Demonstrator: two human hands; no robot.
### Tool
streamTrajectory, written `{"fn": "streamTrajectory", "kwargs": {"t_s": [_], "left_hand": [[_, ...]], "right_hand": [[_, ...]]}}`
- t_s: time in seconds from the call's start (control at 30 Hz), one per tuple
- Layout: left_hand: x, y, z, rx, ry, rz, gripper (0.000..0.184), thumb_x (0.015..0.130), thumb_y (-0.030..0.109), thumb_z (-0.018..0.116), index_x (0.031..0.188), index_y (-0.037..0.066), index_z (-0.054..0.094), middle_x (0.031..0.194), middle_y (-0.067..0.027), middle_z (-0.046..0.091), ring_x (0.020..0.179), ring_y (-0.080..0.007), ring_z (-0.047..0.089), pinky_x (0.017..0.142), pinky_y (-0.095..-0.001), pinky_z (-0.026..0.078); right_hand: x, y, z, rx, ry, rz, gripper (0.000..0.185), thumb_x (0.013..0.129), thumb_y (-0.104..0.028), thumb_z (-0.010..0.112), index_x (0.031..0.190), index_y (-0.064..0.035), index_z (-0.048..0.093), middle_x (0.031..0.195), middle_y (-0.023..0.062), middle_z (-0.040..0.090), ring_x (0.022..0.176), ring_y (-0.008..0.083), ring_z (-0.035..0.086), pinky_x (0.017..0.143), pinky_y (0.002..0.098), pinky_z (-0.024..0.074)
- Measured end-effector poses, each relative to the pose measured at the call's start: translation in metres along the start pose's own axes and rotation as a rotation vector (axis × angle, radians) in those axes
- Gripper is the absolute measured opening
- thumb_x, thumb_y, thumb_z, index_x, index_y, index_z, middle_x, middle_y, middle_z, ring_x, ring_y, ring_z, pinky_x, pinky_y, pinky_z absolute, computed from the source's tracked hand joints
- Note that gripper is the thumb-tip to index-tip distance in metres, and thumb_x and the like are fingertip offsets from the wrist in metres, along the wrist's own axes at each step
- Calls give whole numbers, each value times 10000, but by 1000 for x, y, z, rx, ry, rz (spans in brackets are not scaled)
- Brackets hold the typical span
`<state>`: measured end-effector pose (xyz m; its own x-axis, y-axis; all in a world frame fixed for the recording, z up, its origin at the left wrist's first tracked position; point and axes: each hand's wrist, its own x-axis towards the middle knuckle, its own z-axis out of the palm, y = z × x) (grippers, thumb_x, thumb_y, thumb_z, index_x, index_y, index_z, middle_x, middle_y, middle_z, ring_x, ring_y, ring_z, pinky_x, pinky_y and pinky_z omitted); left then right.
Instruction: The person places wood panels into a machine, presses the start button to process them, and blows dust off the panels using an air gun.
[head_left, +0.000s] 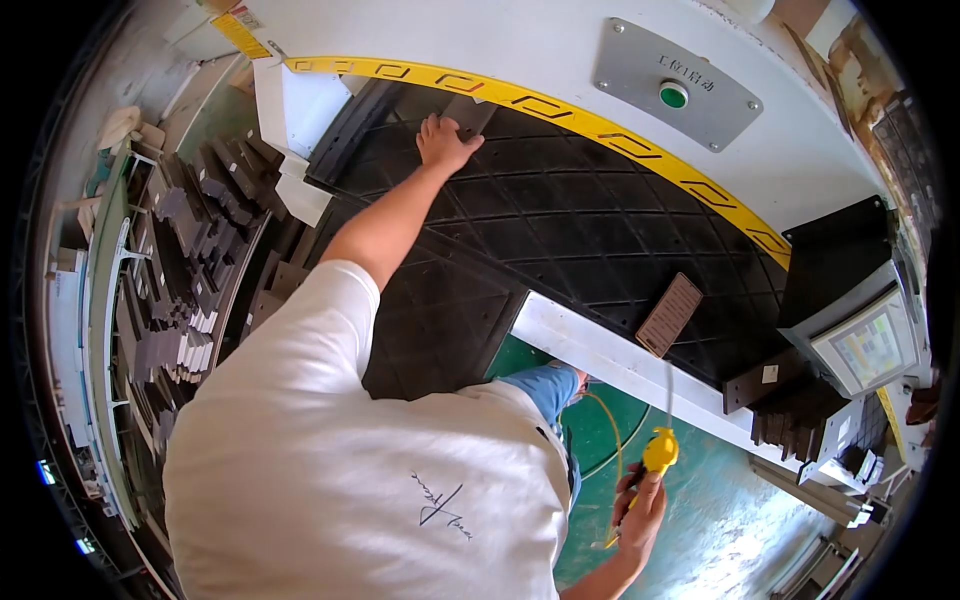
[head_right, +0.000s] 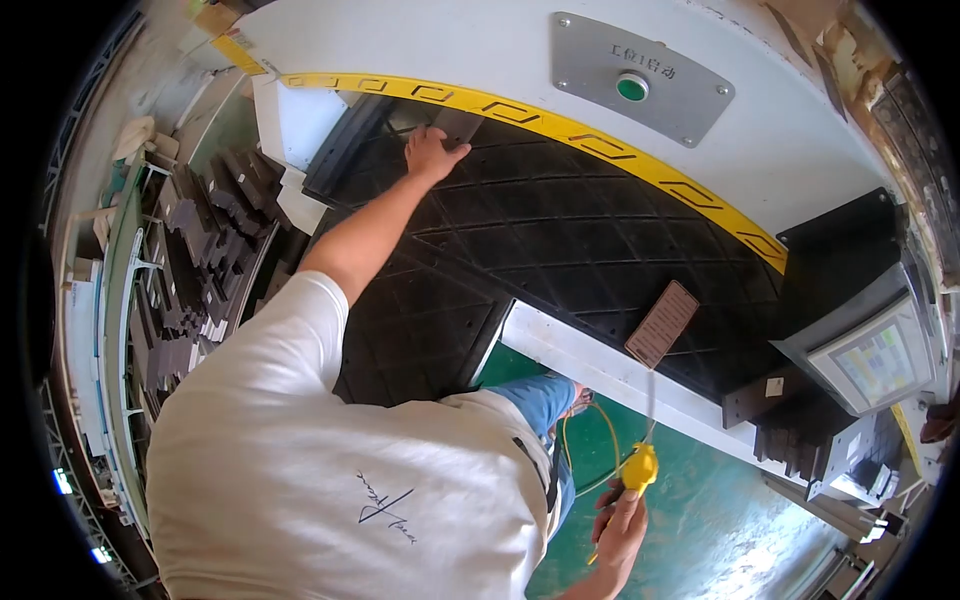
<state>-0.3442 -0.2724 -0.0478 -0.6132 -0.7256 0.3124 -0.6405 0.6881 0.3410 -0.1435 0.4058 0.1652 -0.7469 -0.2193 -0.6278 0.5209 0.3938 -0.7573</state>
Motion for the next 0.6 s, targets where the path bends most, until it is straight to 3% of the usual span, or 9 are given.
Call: {"fn": "streamTrajectory", "kwargs": {"t_s": [0.13,0.27,0.37,0.4,0.47,0.5,0.53,0.57,0.6], "left_hand": [[39,-8,-12,-15,-384,-23,686,819,569,875,1245,69,677,1406,-170,620,1376,-360,574,1139,-518,467],[36,3,-21,-17,-408,12,699,818,535,873,1311,83,669,1410,-157,630,1374,-352,590,1106,-484,508],[16,3,-38,10,-430,93,736,817,454,872,1418,107,627,1463,-143,615,1398,-341,583,1131,-479,495],[16,3,-44,24,-434,143,759,815,423,872,1457,116,609,1482,-137,609,1406,-336,581,1145,-480,486],[19,-9,-56,83,-613,230,919,810,307,870,1626,205,462,1685,-135,422,1556,-346,406,1212,-608,393],[19,-12,-63,148,-675,271,955,809,291,874,1652,233,429,1729,-131,358,1596,-348,339,1220,-648,365],[20,-16,-65,213,-736,311,994,808,274,877,1678,261,397,1772,-127,293,1636,-350,272,1228,-687,337],[16,-18,-61,233,-781,282,1056,811,231,882,1708,321,333,1830,-101,119,1682,-361,92,1231,-744,290],[2,-14,-65,241,-762,291,1080,794,314,903,1710,320,331,1831,-105,104,1683,-380,64,1245,-755,251]], "right_hand": [[-12,0,-3,-144,-397,111,716,1121,-651,432,1292,19,619,914,93,692,446,92,481,401,260,324],[3,-15,29,207,-81,61,723,1134,-632,416,1306,47,596,895,129,679,430,114,497,377,254,318],[13,-7,35,359,-314,53,701,1129,-584,483,1399,60,547,975,191,723,404,130,491,366,257,326],[12,-12,45,431,-284,54,633,1085,-438,613,1469,54,504,1060,232,729,413,146,505,371,260,348],[25,-15,64,672,-325,-7,644,985,-270,660,1520,35,473,1164,248,717,475,177,564,372,282,372],[33,-4,70,917,-374,67,698,904,-185,642,1556,-5,469,1314,244,684,657,225,668,408,278,434],[41,4,82,1094,-402,112,738,900,-234,669,1591,-72,467,1414,219,646,915,280,706,622,353,582],[45,9,89,1112,-392,120,813,854,-290,709,1601,-88,458,1428,214,630,999,292,681,759,419,581],[49,3,99,1130,-383,126,890,808,-346,748,1610,-105,448,1441,210,615,1083,304,655,896,485,579]]}}
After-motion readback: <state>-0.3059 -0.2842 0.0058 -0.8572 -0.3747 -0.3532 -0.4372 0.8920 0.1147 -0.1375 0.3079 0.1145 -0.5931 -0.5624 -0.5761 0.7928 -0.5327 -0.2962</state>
